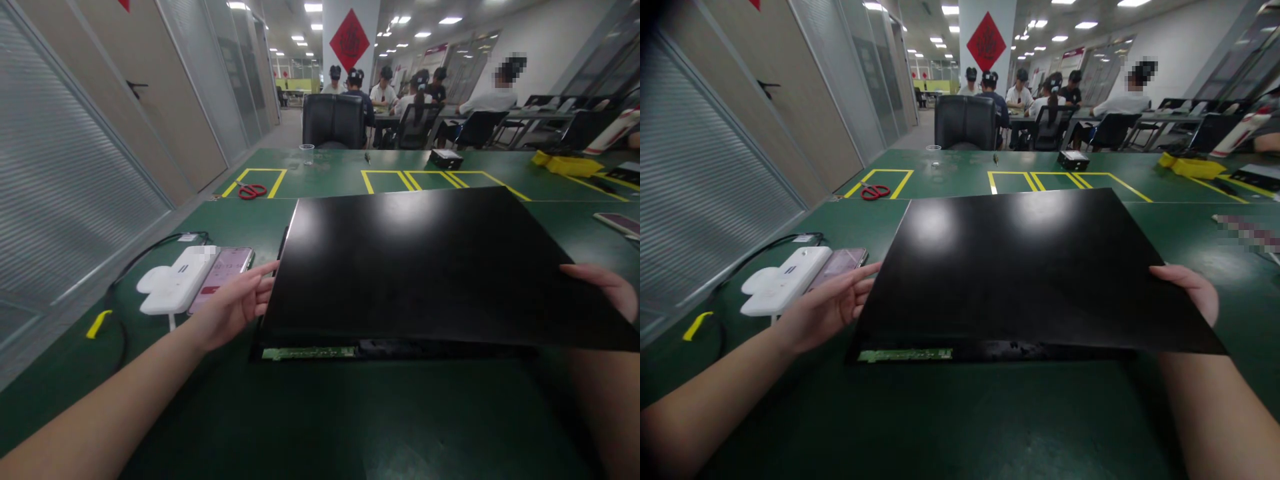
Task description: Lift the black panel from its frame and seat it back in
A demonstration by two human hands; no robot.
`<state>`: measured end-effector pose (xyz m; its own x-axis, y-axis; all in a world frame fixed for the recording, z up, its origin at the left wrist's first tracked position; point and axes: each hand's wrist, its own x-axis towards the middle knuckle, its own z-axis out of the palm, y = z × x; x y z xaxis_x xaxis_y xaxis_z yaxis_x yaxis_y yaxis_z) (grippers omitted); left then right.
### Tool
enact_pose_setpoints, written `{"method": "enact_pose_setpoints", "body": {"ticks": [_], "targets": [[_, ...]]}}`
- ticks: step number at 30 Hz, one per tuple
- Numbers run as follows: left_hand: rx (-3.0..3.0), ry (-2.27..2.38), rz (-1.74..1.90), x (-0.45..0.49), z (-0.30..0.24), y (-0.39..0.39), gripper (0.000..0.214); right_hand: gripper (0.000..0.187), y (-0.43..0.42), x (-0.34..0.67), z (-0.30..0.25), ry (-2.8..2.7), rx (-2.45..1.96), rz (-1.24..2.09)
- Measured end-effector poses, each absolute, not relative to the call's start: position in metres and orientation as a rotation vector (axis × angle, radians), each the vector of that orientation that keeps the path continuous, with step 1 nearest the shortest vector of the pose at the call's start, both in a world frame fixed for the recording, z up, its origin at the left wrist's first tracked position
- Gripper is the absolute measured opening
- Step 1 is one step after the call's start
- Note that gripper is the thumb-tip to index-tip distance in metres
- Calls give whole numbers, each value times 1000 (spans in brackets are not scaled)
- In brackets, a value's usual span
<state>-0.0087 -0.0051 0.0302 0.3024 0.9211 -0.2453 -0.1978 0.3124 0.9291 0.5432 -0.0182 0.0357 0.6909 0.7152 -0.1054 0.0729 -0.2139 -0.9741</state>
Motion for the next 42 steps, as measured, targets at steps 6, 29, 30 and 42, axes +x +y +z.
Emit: {"method": "enact_pose_setpoints", "body": {"ticks": [6,29,30,42], "targets": [[982,1019,982,-10,39,-6,74,26,-20,507,49,-572,-1710,876],[1038,1042,1367,-15,69,-12,66,28,-7,487,44,-632,-1550,1300],[1030,1043,1374,-15,68,-12,65,27,-7,486,44,-635,-1558,1303],[1043,999,1257,-5,49,-9,58,16,-3,498,36,-722,-1674,1088]]}}
